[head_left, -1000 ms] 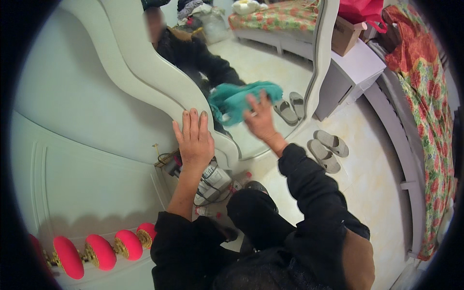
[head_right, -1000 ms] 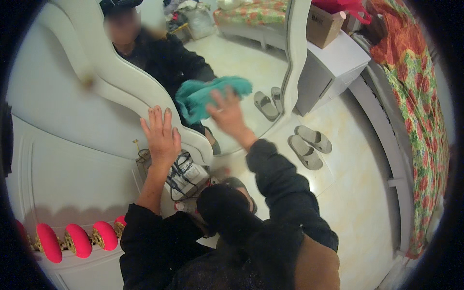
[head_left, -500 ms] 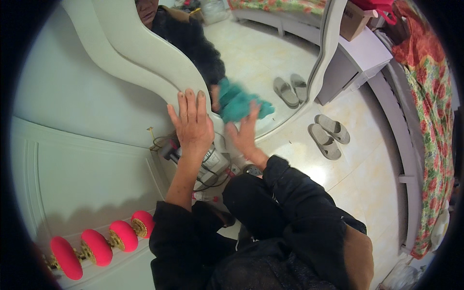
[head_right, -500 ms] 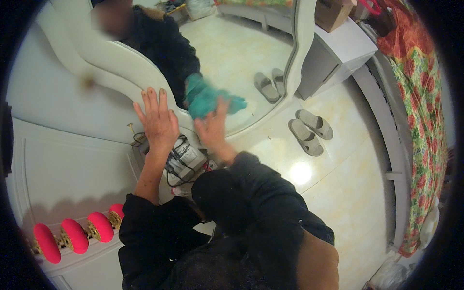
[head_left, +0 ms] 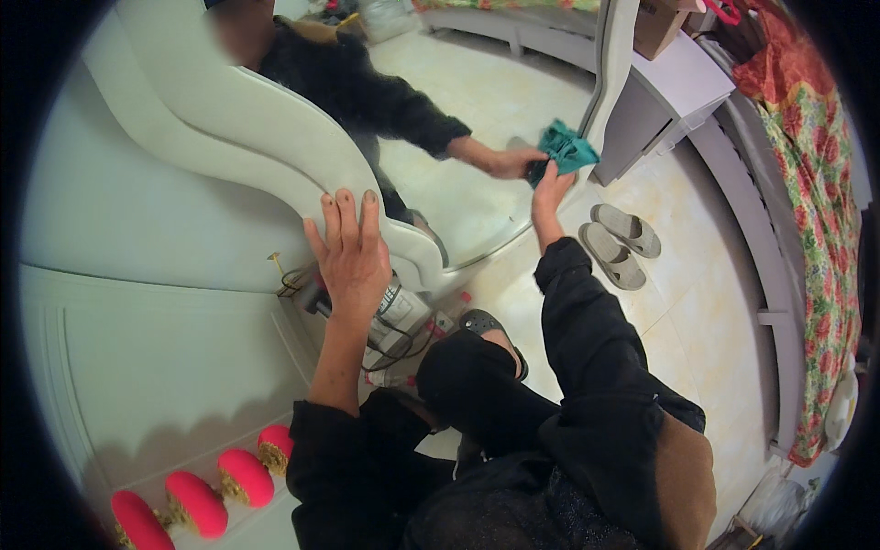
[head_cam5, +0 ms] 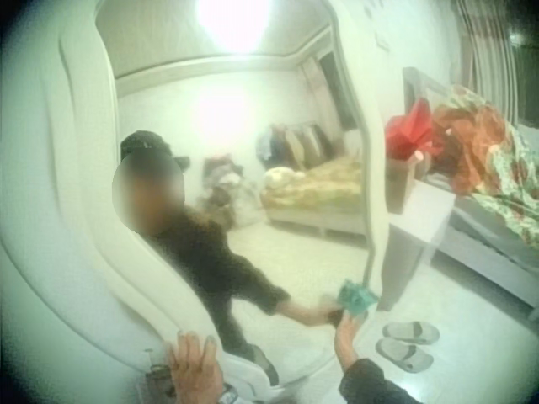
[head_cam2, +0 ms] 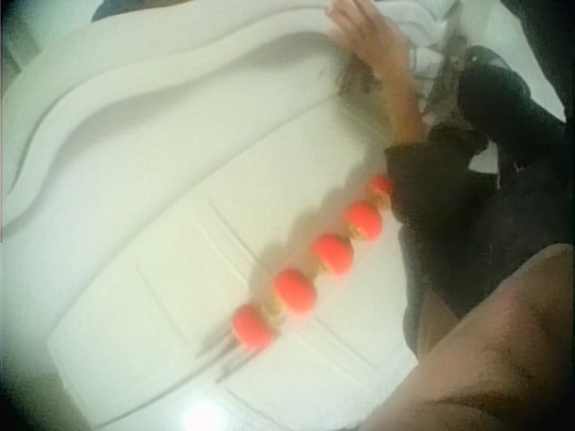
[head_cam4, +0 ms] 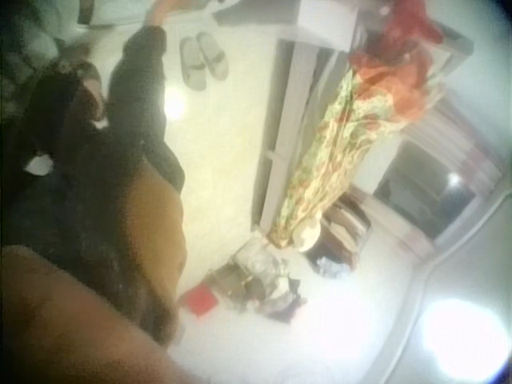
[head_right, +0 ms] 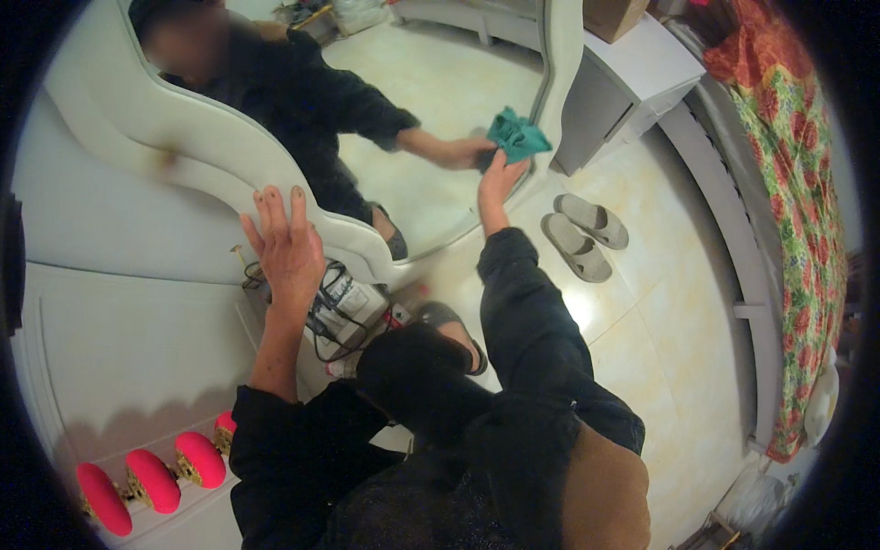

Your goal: The person wipes a string of red lanterns, a mirror, a hairdryer, a door, and a bedside table using a teal cloth. They move a red bag and a box to access the table surface, open and close a drawer, and wipe the wall above the table.

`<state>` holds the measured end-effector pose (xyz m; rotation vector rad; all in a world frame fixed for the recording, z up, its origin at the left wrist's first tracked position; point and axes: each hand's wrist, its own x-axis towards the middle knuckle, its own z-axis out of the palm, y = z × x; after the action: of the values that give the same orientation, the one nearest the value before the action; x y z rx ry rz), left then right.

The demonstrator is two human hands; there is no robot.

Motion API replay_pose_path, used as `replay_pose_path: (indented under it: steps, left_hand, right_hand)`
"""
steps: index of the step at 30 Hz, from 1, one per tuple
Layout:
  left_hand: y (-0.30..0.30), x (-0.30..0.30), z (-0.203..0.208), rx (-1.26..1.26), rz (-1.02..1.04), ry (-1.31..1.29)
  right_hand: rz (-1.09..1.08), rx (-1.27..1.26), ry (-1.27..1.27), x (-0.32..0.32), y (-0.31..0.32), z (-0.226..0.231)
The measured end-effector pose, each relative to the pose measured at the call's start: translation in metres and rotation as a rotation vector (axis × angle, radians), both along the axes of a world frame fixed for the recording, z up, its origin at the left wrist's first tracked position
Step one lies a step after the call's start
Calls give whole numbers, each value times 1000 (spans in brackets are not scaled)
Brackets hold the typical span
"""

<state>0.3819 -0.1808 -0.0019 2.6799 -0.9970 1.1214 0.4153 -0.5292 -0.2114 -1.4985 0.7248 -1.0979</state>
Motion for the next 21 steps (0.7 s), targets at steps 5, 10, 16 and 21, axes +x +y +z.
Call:
replay_pose_path:
  steps: [5, 10, 16, 21]
  left_hand:
    - [-13, 4, -9, -36, 21, -46]
    - [1, 2, -9, -25, 41, -65]
    - [5, 7, -24, 17, 33, -113]
    - [0, 9, -29, -28, -7, -92]
  right_hand:
    - [-60, 150, 94, -25, 170, -51]
    - [434, 1340, 102, -51, 241, 22]
    - [444, 1002, -189, -38, 111, 53]
    - [-39, 178, 159, -14, -5, -18]
